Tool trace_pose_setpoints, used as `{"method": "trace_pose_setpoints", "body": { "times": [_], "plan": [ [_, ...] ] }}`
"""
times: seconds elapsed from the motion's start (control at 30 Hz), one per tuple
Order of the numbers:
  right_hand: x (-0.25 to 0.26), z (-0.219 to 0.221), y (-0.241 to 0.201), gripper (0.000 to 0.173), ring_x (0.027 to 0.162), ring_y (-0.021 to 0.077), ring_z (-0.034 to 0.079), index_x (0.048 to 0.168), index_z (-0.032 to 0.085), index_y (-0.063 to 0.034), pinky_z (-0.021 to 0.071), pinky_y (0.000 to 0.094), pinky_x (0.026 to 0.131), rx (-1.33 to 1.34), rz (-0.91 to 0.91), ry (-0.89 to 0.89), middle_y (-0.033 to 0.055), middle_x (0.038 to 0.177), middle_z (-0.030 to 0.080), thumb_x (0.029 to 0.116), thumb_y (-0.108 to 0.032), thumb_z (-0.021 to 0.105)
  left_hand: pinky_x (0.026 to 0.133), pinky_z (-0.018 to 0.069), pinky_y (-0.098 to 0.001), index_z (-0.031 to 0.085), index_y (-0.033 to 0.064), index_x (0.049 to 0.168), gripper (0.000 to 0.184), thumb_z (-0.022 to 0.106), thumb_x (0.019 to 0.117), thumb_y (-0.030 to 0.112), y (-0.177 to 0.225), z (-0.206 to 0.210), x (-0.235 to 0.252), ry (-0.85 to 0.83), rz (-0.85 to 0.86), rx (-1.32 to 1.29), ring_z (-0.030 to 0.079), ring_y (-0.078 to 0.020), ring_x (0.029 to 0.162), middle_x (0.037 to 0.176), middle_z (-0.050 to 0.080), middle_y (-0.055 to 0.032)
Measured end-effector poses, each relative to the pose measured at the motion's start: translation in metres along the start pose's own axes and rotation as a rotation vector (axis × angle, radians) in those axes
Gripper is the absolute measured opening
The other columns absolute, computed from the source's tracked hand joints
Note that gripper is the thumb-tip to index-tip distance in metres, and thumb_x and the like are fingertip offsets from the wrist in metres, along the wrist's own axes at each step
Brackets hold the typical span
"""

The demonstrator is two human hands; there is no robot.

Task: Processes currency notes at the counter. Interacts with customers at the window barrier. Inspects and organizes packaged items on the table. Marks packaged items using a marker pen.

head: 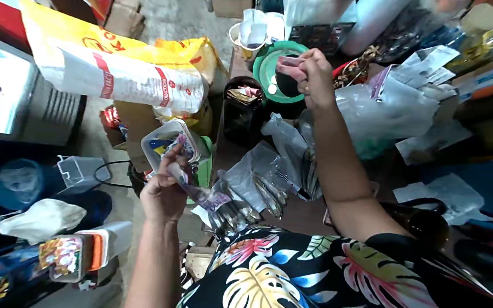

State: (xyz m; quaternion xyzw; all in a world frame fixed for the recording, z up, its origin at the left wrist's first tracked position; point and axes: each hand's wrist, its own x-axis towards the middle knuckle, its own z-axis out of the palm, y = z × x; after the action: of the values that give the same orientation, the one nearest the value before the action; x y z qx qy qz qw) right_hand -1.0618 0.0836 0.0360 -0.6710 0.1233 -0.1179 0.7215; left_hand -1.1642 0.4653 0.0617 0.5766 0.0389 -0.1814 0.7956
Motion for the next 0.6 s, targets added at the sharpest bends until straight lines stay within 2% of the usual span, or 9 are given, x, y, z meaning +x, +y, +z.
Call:
{"method": "trace_pose_setpoints", "body": {
  "times": [0.07,0.17,0.23,0.3,0.37,0.43,0.5,0.57,0.6],
  "plan": [
    [-0.004,-0.013,0.004,0.015,0.046,-0.0026,0.039,0.101,0.056,-0.0106,0.0308,0.0141,0.041,0.093,0.001,0.054,-0.0049,0.081,0.064,0.0989,-0.010,0.040,0.074,0.0539,-0.0211,0.058,0.0252,0.135,0.048,0.054,0.0879,0.017,0.017,0.007,0.013,-0.055,0.041,-0.016,0.061,-0.0032,0.081,0.095,0.064,0.0105],
    [-0.010,-0.029,0.012,0.019,0.051,0.0003,0.045,0.099,0.058,-0.0108,0.0394,0.0171,0.045,0.108,0.032,0.123,-0.0062,0.075,0.057,0.0974,-0.011,0.039,0.076,0.0570,-0.0230,0.051,0.0216,0.134,0.047,0.047,0.0916,0.002,0.044,0.037,0.046,0.082,0.173,0.076,0.064,-0.0026,0.080,0.092,0.065,0.0115],
    [-0.017,-0.032,0.012,0.020,0.054,0.0015,0.050,0.100,0.059,-0.0103,0.0443,0.0173,0.048,0.118,0.061,0.169,-0.0055,0.076,0.057,0.0982,-0.011,0.039,0.081,0.0597,-0.0295,0.048,0.0133,0.132,0.040,0.048,0.0951,-0.003,0.055,0.062,0.077,0.175,0.253,-0.036,0.067,-0.0080,0.087,0.098,0.066,0.0043],
    [-0.022,-0.033,0.011,0.021,0.052,0.0003,0.049,0.098,0.058,-0.0121,0.0425,0.0158,0.046,0.142,0.074,0.203,-0.0070,0.073,0.055,0.1011,-0.012,0.037,0.086,0.0592,-0.0367,0.045,0.0061,0.125,0.032,0.051,0.0962,-0.008,0.057,0.087,0.115,0.253,0.294,-0.221,0.067,-0.0164,0.094,0.105,0.065,-0.0064],
    [-0.025,-0.036,0.011,0.021,0.052,0.0005,0.047,0.099,0.057,-0.0124,0.0426,0.0161,0.047,0.168,0.096,0.219,-0.0072,0.071,0.053,0.1020,-0.012,0.037,0.085,0.0586,-0.0340,0.042,0.0024,0.129,0.038,0.054,0.0960,-0.009,0.049,0.103,0.150,0.288,0.273,-0.217,0.065,-0.0168,0.096,0.109,0.060,-0.0096],
    [-0.024,-0.041,0.012,0.024,0.049,-0.0005,0.045,0.095,0.056,-0.0140,0.0416,0.0150,0.046,0.214,0.109,0.210,-0.0091,0.065,0.051,0.1055,-0.013,0.035,0.079,0.0574,-0.0282,0.043,-0.0005,0.133,0.042,0.059,0.0943,-0.007,0.032,0.111,0.179,0.311,0.241,-0.041,0.064,-0.0135,0.092,0.110,0.059,-0.0094],
    [-0.022,-0.046,0.015,0.027,0.044,-0.0006,0.042,0.089,0.058,-0.0143,0.0393,0.0151,0.043,0.220,0.100,0.193,-0.0106,0.057,0.047,0.1055,-0.014,0.036,0.082,0.0564,-0.0284,0.047,-0.0059,0.132,0.042,0.064,0.0931,-0.003,0.015,0.110,0.200,0.276,0.256,0.229,0.063,-0.0144,0.094,0.113,0.060,-0.0133],
    [-0.022,-0.045,0.011,0.029,0.044,-0.0001,0.040,0.087,0.059,-0.0137,0.0402,0.0167,0.044,0.145,0.104,0.224,-0.0107,0.057,0.046,0.1071,-0.019,0.039,0.086,0.0557,-0.0318,0.060,-0.0076,0.121,0.032,0.067,0.0912,0.003,0.006,0.106,0.214,0.191,0.339,0.629,0.066,-0.0160,0.096,0.110,0.066,-0.0159],
    [-0.022,-0.044,0.008,0.030,0.046,-0.0001,0.043,0.092,0.061,-0.0117,0.0427,0.0177,0.046,0.068,0.104,0.239,-0.0101,0.060,0.048,0.1084,-0.023,0.039,0.089,0.0546,-0.0336,0.064,-0.0053,0.117,0.028,0.067,0.0909,0.005,0.007,0.106,0.217,0.141,0.376,0.815,0.067,-0.0173,0.098,0.109,0.069,-0.0159]
  ]
}}
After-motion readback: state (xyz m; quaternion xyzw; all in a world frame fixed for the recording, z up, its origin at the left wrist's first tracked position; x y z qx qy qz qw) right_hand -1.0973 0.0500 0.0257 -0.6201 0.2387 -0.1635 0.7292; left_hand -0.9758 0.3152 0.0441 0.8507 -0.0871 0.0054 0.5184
